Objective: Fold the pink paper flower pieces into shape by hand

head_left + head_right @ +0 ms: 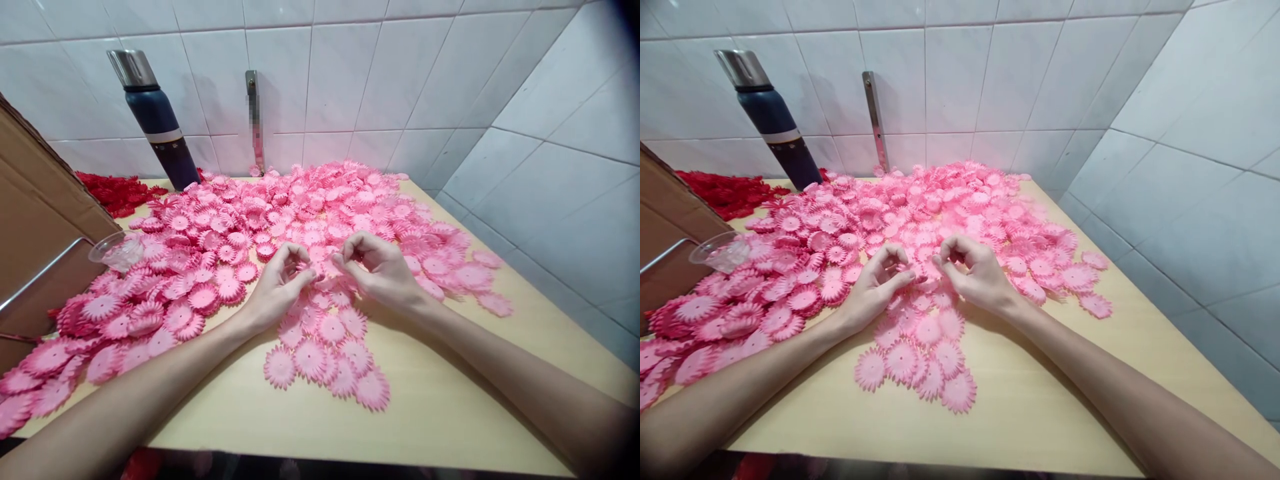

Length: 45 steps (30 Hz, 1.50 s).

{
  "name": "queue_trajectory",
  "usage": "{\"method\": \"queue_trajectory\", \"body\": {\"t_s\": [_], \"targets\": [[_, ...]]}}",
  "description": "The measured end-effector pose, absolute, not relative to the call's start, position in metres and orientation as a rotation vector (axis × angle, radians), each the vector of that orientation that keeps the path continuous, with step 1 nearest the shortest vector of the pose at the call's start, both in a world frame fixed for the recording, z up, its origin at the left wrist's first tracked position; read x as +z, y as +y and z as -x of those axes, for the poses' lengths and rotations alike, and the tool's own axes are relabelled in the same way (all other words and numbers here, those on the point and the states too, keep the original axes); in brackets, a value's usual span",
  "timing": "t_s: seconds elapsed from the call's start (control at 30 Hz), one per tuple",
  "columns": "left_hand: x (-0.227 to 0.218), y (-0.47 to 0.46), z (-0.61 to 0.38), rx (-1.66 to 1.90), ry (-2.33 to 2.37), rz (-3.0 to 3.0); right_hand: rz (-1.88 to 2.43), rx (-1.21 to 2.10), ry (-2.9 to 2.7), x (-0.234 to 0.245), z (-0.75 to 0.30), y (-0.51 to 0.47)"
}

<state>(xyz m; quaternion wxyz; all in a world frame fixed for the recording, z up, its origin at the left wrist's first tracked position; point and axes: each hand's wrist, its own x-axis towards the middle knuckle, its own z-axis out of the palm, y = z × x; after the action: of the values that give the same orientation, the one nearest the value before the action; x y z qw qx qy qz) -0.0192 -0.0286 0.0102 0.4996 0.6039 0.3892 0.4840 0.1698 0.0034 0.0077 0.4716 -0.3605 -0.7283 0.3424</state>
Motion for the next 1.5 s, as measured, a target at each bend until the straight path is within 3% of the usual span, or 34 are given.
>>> {"method": "queue_trajectory", "body": {"t_s": [0.7, 0.87, 1.03, 1.27, 1.4, 1.5], "targets": [[0.007, -0.028, 0.018, 1.197, 0.954, -1.457, 0.95, 0.555, -1.726, 0.001, -0.165, 0.009], [0.006, -0.03, 0.019, 1.215, 0.986, -1.456, 0.853, 0.612, -1.781, 0.001, -0.167, 0.012], [0.006, -0.03, 0.018, 1.234, 0.973, -1.407, 1.02, 0.418, -1.388, 0.002, -0.181, 0.029], [0.01, -0.028, 0.018, 1.206, 1.087, -1.381, 1.035, 0.131, -1.744, 0.007, -0.175, 0.016], [0.009, -0.026, 0.019, 1.227, 1.029, -1.386, 0.717, 0.307, -2.032, 0.007, -0.165, 0.006], [0.008, -0.025, 0.02, 1.213, 0.985, -1.379, 0.729, 0.465, -2.03, 0.005, -0.163, 0.004]]}}
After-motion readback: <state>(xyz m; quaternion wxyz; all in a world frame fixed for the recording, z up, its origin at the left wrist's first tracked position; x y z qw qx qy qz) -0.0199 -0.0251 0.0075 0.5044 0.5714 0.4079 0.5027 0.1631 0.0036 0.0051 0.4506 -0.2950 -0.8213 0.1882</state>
